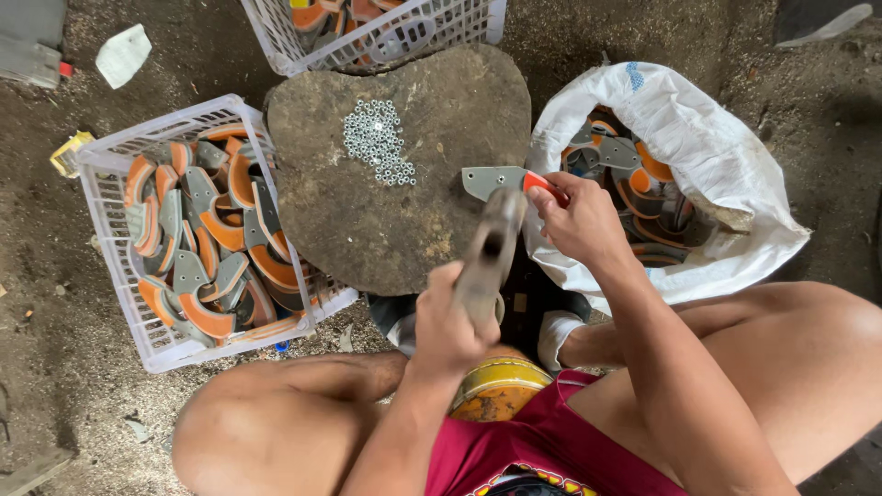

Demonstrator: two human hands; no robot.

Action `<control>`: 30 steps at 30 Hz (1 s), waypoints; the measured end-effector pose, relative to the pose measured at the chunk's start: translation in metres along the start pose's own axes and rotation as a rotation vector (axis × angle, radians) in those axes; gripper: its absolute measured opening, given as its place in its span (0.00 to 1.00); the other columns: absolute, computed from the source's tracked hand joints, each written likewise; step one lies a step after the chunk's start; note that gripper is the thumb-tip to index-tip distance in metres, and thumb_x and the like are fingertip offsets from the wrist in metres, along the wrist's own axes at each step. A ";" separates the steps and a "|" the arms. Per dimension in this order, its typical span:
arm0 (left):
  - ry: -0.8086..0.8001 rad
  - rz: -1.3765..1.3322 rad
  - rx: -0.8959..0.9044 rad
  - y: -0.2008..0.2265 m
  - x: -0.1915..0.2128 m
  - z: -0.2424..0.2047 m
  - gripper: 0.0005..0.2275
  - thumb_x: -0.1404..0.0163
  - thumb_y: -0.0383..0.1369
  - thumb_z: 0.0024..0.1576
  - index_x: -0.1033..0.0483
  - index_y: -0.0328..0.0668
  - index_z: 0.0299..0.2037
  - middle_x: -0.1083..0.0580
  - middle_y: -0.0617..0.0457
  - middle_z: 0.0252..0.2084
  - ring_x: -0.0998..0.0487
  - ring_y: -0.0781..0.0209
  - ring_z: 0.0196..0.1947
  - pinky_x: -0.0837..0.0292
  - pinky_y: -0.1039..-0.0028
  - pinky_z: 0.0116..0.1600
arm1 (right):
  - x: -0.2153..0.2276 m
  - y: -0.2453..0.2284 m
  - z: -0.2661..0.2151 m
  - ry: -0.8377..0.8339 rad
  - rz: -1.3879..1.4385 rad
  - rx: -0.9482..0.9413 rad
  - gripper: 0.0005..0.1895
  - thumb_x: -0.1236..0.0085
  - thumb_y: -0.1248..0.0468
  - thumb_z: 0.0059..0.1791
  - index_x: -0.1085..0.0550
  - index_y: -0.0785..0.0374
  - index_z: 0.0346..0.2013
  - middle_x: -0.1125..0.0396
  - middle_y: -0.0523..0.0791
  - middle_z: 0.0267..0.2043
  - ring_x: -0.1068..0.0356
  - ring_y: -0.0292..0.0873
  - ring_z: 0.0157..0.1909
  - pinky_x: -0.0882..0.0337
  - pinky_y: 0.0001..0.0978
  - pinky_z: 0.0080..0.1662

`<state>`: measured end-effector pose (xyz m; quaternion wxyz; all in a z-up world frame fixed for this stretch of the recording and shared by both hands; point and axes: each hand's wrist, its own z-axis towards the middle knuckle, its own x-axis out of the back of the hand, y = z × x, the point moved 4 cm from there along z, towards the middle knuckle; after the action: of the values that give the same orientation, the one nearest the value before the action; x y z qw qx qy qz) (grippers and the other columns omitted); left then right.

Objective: The person sits on the ground and assembles small metal washers onto curved orange and gray plastic slider parts. They use a hammer to tap the washers into place on a wooden block, then place the finished parts into a white sack.

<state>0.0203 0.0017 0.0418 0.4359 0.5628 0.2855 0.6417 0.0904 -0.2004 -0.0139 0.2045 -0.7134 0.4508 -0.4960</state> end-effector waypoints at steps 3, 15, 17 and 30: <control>-0.180 0.270 0.284 -0.025 -0.010 0.010 0.12 0.52 0.37 0.67 0.33 0.34 0.47 0.25 0.34 0.23 0.21 0.29 0.26 0.28 0.48 0.28 | 0.000 -0.006 0.000 0.019 -0.043 0.025 0.16 0.44 0.57 0.52 0.22 0.65 0.49 0.29 0.49 0.22 0.27 0.40 0.23 0.29 0.36 0.32; -0.081 0.174 0.164 -0.022 -0.010 0.002 0.15 0.56 0.39 0.67 0.36 0.30 0.50 0.24 0.30 0.26 0.21 0.28 0.28 0.27 0.45 0.31 | -0.003 0.004 0.000 0.006 -0.031 0.009 0.16 0.44 0.57 0.52 0.22 0.64 0.50 0.28 0.50 0.23 0.27 0.42 0.24 0.29 0.37 0.32; -0.161 0.304 0.309 -0.038 -0.013 0.009 0.16 0.56 0.40 0.66 0.35 0.30 0.51 0.25 0.28 0.25 0.23 0.25 0.28 0.29 0.41 0.32 | 0.000 0.001 0.004 0.022 -0.053 0.017 0.17 0.44 0.57 0.52 0.22 0.64 0.50 0.27 0.51 0.25 0.26 0.44 0.26 0.28 0.39 0.34; -0.141 0.318 0.379 -0.046 -0.028 -0.008 0.21 0.57 0.42 0.65 0.40 0.24 0.55 0.24 0.28 0.26 0.22 0.25 0.26 0.26 0.42 0.31 | 0.016 -0.025 0.016 -0.101 -0.291 -0.036 0.18 0.39 0.56 0.50 0.21 0.61 0.51 0.26 0.54 0.30 0.24 0.51 0.31 0.27 0.44 0.38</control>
<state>0.0236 -0.0008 -0.0125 0.2352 0.7157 0.2775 0.5962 0.1174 -0.2036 0.0063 0.1402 -0.7987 0.3407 -0.4758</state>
